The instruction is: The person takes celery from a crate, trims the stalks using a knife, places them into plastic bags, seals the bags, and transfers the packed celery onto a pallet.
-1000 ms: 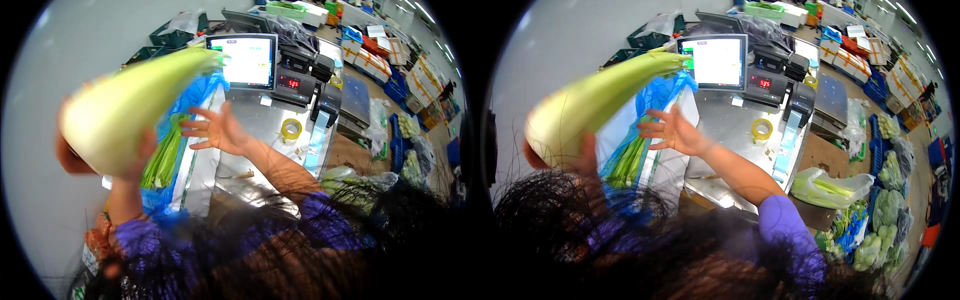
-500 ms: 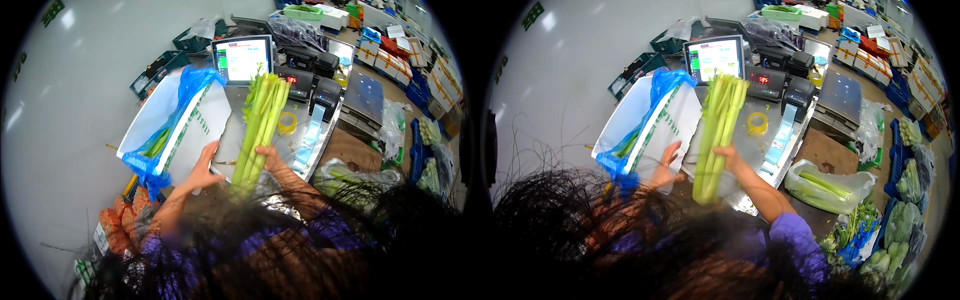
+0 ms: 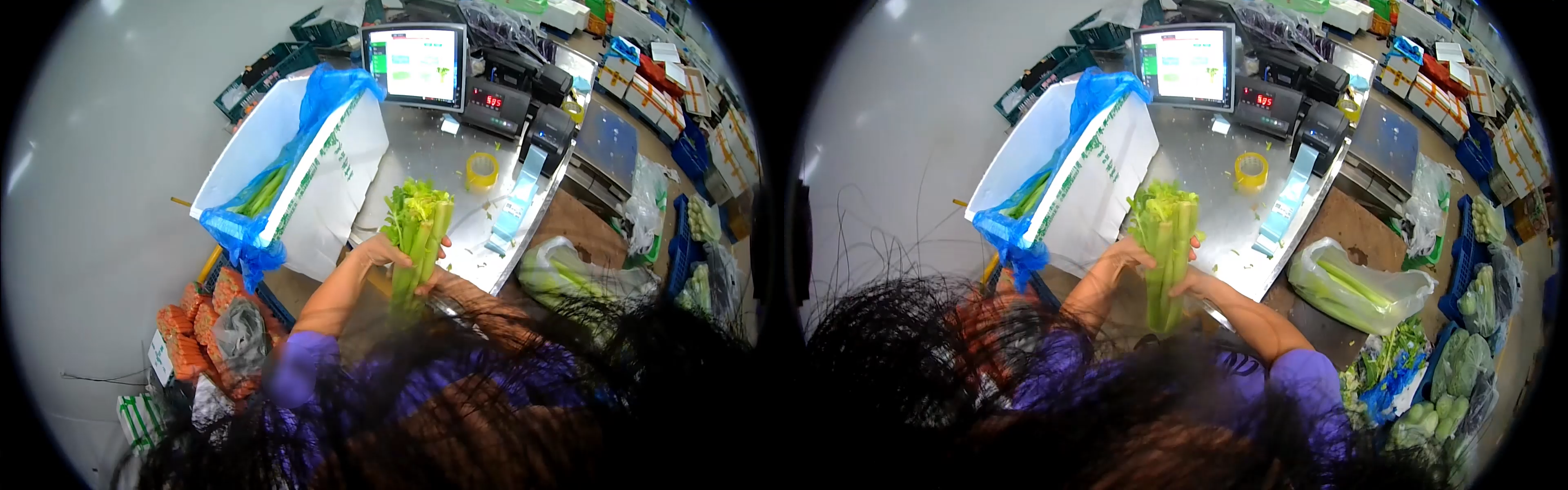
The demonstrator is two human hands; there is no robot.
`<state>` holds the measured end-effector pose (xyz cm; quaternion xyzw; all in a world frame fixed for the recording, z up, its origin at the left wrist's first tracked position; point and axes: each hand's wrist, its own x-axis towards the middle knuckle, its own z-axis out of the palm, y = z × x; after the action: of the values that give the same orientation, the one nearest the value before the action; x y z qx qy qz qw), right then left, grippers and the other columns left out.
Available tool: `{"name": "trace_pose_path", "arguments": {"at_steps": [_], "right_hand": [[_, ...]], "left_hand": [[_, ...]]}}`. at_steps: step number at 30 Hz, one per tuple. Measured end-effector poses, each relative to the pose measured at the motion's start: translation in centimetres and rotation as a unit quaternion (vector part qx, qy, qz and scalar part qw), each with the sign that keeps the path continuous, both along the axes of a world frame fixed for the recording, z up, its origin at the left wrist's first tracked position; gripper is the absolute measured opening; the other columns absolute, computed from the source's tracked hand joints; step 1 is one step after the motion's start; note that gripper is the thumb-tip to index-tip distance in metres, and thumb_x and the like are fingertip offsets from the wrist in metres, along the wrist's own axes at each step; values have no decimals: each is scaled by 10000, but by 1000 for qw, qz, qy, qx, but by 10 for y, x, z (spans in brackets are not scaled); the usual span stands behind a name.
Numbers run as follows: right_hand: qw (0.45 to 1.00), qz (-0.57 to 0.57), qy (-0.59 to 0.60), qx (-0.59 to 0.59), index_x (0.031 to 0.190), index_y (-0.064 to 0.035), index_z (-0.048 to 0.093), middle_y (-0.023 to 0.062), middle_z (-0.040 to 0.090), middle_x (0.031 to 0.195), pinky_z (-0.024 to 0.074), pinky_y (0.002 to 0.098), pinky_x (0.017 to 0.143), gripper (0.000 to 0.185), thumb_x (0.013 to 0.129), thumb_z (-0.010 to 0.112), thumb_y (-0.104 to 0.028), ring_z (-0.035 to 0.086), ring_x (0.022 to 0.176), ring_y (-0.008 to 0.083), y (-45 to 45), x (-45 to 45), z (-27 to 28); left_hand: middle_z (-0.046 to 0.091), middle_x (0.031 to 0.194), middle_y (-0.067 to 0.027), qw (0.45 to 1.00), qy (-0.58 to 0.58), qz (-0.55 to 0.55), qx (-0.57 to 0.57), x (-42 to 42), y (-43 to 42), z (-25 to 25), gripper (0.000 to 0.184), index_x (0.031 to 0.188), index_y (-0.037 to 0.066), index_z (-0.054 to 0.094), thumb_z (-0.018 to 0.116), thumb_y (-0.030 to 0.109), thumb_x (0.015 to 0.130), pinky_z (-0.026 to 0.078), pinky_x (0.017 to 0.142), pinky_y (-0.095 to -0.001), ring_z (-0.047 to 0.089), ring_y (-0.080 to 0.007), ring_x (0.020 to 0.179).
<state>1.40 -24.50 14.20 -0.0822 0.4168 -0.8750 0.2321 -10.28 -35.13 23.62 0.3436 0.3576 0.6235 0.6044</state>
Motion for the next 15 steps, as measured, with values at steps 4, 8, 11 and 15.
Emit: {"name": "trace_pose_path", "arguments": {"at_steps": [4,8,11,15], "right_hand": [[995,67,-21,73,1224,-25,447,86,564,1065,456,322,816,595,671,661,-59,548,963,200,-6,-16,1],[980,113,-57,154,1227,-27,445,84,566,1061,456,323,810,592,674,656,-45,548,959,196,-4,-42,-19],[978,20,-99,181,1194,-28,469,77,582,1005,459,322,778,506,711,620,-49,549,928,178,9,-80,-72],[847,-278,-130,433,1095,-42,545,99,605,970,468,330,758,368,736,606,-100,582,868,227,10,-136,-149]], "left_hand": [[509,1176,-132,997,-21,80,-8,-6,-35,-23,739,1256,10,408,776,92,621,442,913,-375,530,-231,1067],[536,1135,-96,990,11,135,-28,-9,-71,-28,674,1204,24,470,784,97,612,448,887,-353,535,-197,1037],[506,1199,-131,988,61,134,-41,-20,-97,-55,800,1314,25,349,752,20,622,427,932,-367,502,-231,1117],[528,1182,-102,969,114,186,-114,-33,-129,-100,723,1275,31,409,744,21,635,419,937,-357,504,-215,1115]]}}
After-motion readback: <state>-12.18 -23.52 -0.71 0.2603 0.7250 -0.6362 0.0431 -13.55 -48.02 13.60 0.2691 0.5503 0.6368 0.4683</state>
